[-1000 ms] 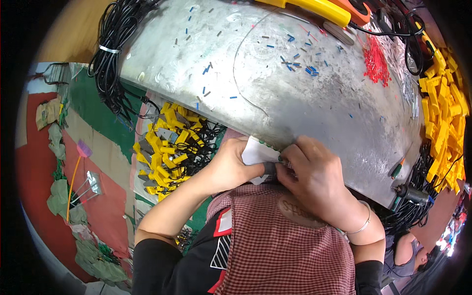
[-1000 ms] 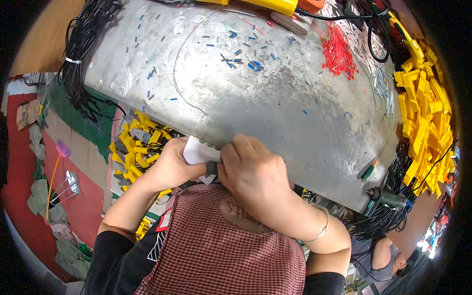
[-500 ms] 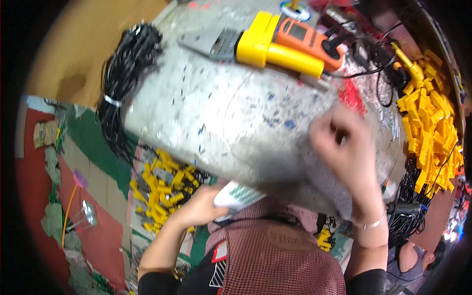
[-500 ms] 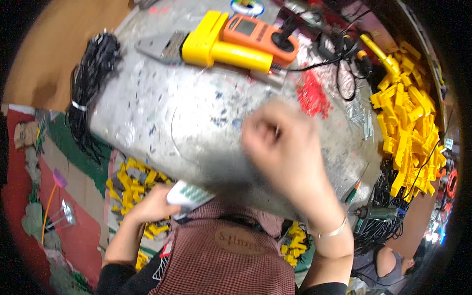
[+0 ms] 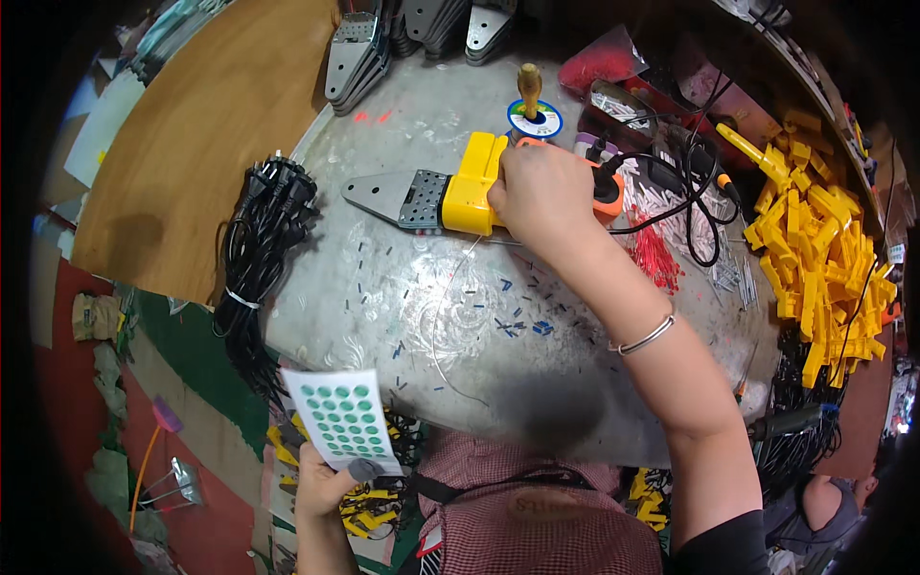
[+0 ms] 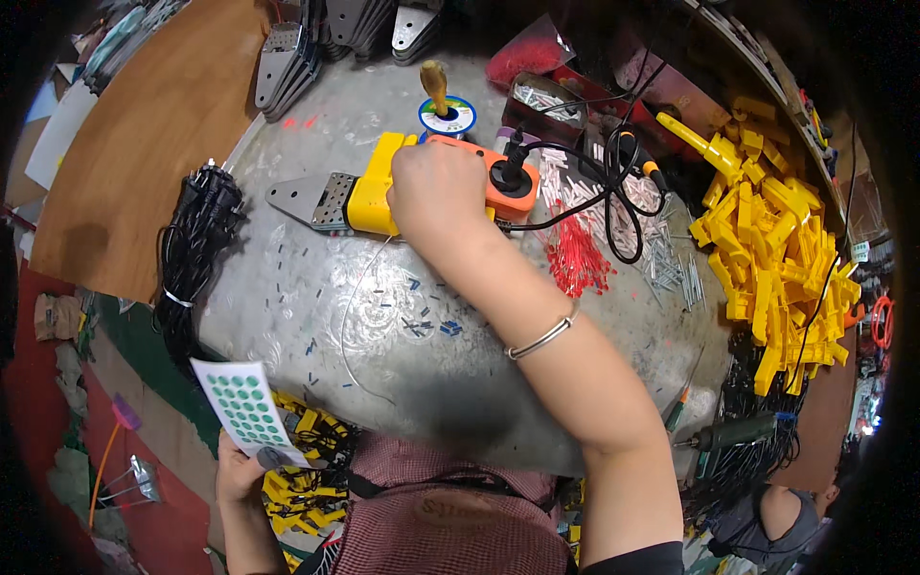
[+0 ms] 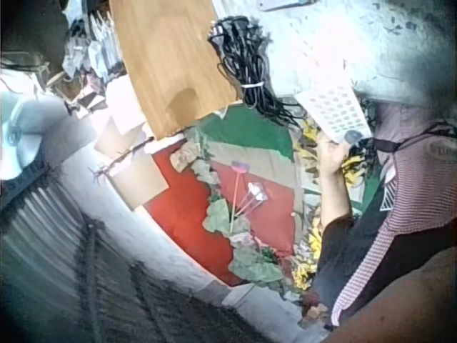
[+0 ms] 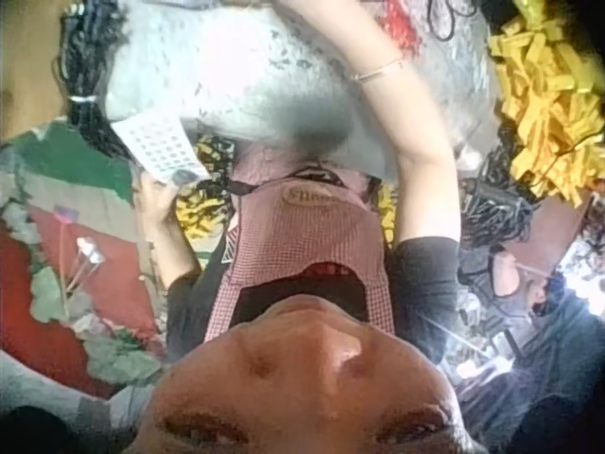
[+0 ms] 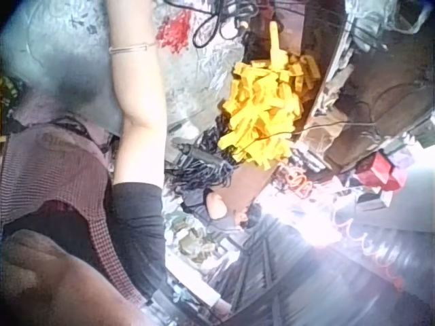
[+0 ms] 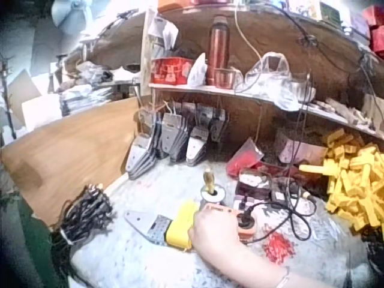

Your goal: The person assembles a yellow electronic housing by screwing its parts together with an electric screwdriver and soldering wires with a soldering iron.

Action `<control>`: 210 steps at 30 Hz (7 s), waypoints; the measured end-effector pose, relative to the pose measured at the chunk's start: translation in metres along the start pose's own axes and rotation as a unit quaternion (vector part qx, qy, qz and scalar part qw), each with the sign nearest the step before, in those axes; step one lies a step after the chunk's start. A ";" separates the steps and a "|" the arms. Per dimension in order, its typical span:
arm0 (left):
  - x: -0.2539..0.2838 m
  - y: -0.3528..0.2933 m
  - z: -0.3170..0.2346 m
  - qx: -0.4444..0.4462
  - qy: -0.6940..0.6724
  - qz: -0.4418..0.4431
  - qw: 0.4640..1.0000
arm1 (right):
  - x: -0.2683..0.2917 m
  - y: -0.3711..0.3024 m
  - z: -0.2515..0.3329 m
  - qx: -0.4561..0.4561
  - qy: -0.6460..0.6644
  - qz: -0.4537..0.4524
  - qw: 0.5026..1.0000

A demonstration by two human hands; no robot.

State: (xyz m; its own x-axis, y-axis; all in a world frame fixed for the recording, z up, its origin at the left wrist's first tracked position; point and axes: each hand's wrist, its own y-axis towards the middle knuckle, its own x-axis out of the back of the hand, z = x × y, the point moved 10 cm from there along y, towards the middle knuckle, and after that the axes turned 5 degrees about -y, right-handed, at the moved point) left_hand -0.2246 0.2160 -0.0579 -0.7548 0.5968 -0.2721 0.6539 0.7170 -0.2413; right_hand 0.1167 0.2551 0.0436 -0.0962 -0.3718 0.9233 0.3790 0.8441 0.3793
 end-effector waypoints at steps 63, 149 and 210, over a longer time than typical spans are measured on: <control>-0.026 -0.019 -0.089 -0.238 0.196 0.029 0.951 | 0.066 -0.207 0.070 0.154 0.474 0.368 0.785; 0.292 -0.185 0.231 0.319 0.396 -0.254 0.823 | 0.043 -0.155 -0.029 0.008 0.358 0.288 0.888; -0.241 0.173 -0.021 -0.327 0.621 0.157 0.695 | 0.085 -0.193 -0.123 -0.002 0.165 0.092 0.982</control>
State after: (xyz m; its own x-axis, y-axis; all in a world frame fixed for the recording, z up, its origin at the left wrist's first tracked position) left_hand 0.0695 0.2038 -0.0145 -0.3082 0.3196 0.8960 0.9397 0.2494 0.2342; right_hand 0.1485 0.0129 0.0416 0.2767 -0.3186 0.9066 0.3650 0.9076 0.2075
